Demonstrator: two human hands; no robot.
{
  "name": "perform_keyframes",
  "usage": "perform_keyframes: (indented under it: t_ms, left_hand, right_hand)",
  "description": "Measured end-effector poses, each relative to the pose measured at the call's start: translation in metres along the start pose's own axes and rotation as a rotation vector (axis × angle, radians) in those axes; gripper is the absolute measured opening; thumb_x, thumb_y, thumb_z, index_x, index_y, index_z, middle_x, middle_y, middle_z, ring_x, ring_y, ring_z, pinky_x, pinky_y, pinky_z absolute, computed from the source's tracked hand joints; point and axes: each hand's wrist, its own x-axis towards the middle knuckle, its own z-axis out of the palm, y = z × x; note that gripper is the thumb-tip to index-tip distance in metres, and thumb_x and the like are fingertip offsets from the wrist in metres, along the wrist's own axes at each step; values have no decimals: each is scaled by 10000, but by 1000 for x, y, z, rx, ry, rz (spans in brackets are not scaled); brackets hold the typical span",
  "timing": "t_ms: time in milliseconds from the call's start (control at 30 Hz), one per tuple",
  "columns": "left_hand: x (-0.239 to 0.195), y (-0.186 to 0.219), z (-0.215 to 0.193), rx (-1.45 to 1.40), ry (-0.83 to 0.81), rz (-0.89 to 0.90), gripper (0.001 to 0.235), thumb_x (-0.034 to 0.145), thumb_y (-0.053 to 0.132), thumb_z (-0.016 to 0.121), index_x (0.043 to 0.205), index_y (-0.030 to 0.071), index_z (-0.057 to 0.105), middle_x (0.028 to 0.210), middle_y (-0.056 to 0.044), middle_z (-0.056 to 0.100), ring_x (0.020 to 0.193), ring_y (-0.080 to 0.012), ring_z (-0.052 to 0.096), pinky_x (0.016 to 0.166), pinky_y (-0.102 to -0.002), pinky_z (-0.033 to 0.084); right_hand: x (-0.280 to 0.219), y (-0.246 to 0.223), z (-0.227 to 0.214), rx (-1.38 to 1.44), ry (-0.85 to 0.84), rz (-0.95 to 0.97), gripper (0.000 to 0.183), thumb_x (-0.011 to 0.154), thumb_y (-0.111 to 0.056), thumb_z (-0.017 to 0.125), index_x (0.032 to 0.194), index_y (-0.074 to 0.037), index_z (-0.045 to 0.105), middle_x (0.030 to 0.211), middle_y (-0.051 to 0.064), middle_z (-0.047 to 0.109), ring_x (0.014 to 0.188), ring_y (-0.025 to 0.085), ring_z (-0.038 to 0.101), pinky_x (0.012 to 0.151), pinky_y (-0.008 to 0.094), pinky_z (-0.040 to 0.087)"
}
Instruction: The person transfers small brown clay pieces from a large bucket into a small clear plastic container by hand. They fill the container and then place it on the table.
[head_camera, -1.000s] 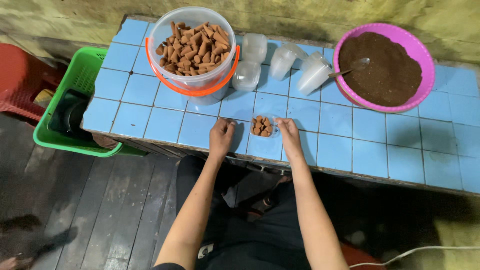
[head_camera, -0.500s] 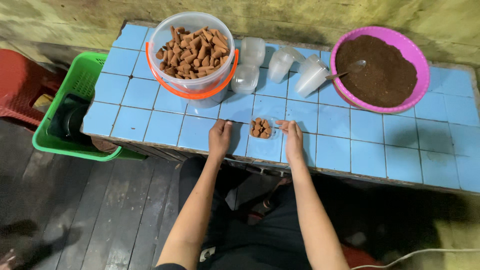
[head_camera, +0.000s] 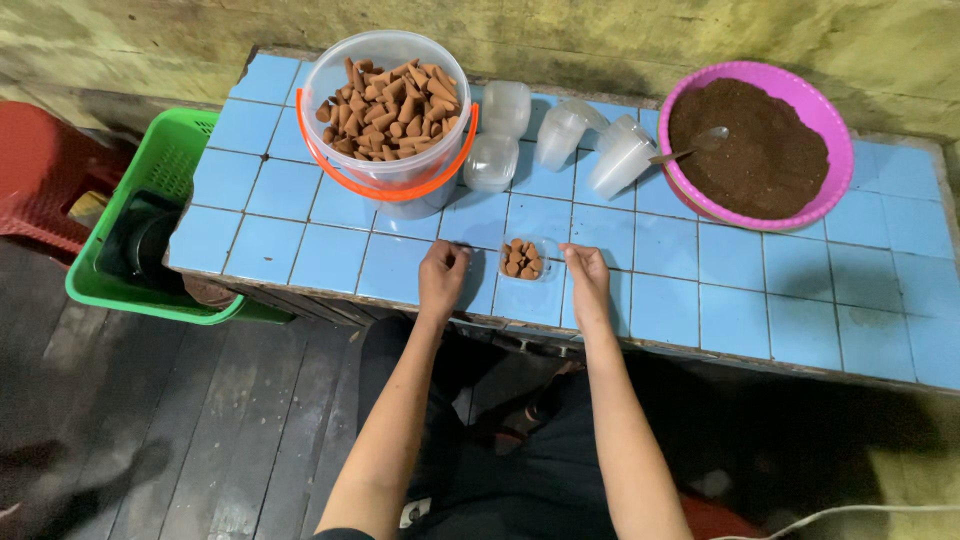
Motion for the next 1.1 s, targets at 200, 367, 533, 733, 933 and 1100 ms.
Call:
perform_keyframes:
  t_ms: [200, 367, 533, 733, 933, 1100]
  left_hand:
    - [-6, 19, -2, -8, -12, -32, 141, 976, 80, 542, 845, 89, 593, 759, -86, 563, 735, -198, 549, 709, -352, 469]
    - [3, -15, 4, 4, -4, -3, 269, 1001, 172, 560, 755, 65, 545, 730, -140, 520, 710, -248, 532, 684, -390, 442]
    - [-4, -1, 1, 10, -2, -57, 218, 985, 203, 604, 798, 93, 583, 722, -106, 558, 715, -208, 528, 683, -369, 448]
    - [0, -1, 1, 54, -15, -9, 225, 1043, 175, 524, 889, 38, 614, 802, -187, 579, 765, -296, 594, 692, -402, 467]
    - [14, 4, 3, 46, -107, -156, 208, 1046, 243, 541, 1052, 93, 684, 906, -105, 684, 813, -193, 614, 712, -355, 495]
    - [36, 66, 2, 359, -246, -14, 567, 968, 198, 568, 1500, 100, 400, 1324, -223, 568, 1090, -445, 646, 913, -574, 534]
  right_hand:
    - [2, 3, 1, 49, 5, 3, 162, 1042, -244, 604, 995, -90, 597, 1120, 72, 701, 1041, 135, 625, 1020, 326, 466]
    - [5, 10, 0, 65, 17, 6, 234, 1070, -269, 543, 936, -97, 630, 1084, 67, 708, 1029, 114, 613, 1009, 304, 462]
    - [-3, -9, 5, -38, 9, 2, 107, 1003, -184, 667, 1010, -77, 664, 1090, 76, 706, 1057, 152, 638, 998, 334, 475]
    - [0, -6, 4, 4, 8, 52, 280, 1095, -268, 504, 983, -65, 662, 1052, 94, 671, 1034, 168, 590, 1054, 365, 446]
    - [23, -6, 2, 103, 0, 165, 388, 1103, -393, 434, 877, -150, 635, 1030, 34, 738, 923, 95, 621, 966, 280, 481]
    - [60, -32, 30, -274, -134, 66, 307, 1046, -288, 503, 1221, -127, 697, 1145, 74, 709, 1117, 216, 610, 1052, 442, 433]
